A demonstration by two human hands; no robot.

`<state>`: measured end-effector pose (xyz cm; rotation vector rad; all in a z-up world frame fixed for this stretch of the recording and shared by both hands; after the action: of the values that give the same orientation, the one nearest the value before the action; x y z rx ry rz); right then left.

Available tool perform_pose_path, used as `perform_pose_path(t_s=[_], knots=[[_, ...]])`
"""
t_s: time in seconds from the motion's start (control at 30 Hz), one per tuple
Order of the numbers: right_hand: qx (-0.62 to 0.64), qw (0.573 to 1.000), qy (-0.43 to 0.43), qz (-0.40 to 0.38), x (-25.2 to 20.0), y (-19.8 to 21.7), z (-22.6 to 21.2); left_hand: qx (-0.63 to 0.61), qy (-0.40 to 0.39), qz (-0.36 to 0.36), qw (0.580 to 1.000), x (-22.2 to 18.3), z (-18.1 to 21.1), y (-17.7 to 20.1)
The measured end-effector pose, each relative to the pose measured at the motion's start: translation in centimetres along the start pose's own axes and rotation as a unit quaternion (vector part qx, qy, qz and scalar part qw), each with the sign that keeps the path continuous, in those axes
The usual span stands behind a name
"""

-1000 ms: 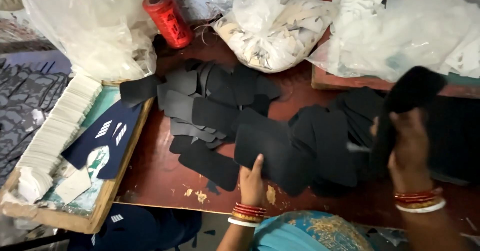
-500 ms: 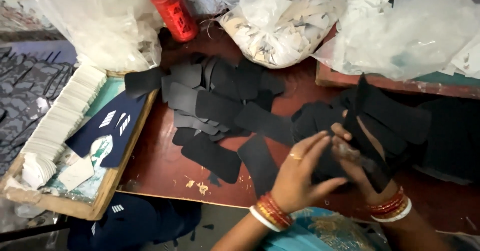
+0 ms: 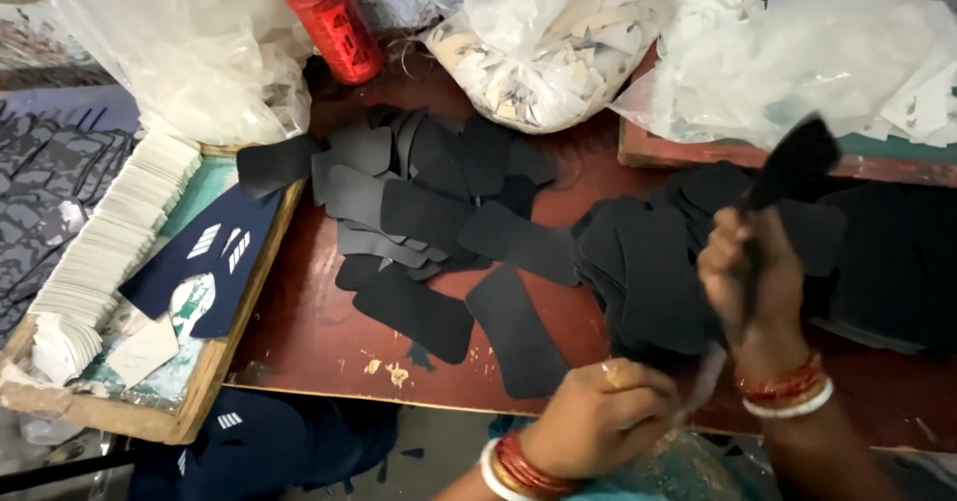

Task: Sorting and stacking cut pieces of black fabric at a workstation.

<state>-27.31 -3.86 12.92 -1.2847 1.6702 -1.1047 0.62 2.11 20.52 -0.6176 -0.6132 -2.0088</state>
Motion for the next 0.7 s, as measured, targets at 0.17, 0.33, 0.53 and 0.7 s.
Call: perform_pose_path(t_s=[0.17, 0.33, 0.53, 0.7], knots=[[-0.286, 0.935, 0.141, 0.153, 0.3, -5.1, -2.8, 0.017, 0.333, 0.068, 0.940, -6.7, -5.6, 5.4], [-0.756, 0.603, 0.209, 0.142, 2.2, 1.9, -1.6, -0.042, 0.483, 0.307, 0.819, -18.6, -11.7, 12.7], [-0.847, 0.492, 0.201, -0.011, 0.9, -2.9, 7.0, 0.075, 0.501, 0.398, 0.765, -24.7, -8.9, 19.1], [-0.868, 0.441, 0.075, -0.217, -0.4, 1.2, 16.9, 0.220, 0.470, 0.453, 0.725, -32.2, -7.4, 21.5]])
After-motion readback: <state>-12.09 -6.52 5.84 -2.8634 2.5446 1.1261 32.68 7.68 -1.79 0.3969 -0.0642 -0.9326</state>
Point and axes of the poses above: each hand's wrist, its own x-axis towards the middle knuckle, its own y-axis out of the back of the hand, z = x × y, the point moved 3 cm from there along x, towards the middle knuckle, and after that the axes turned 13 degrees about z, right-handed, at the moved point
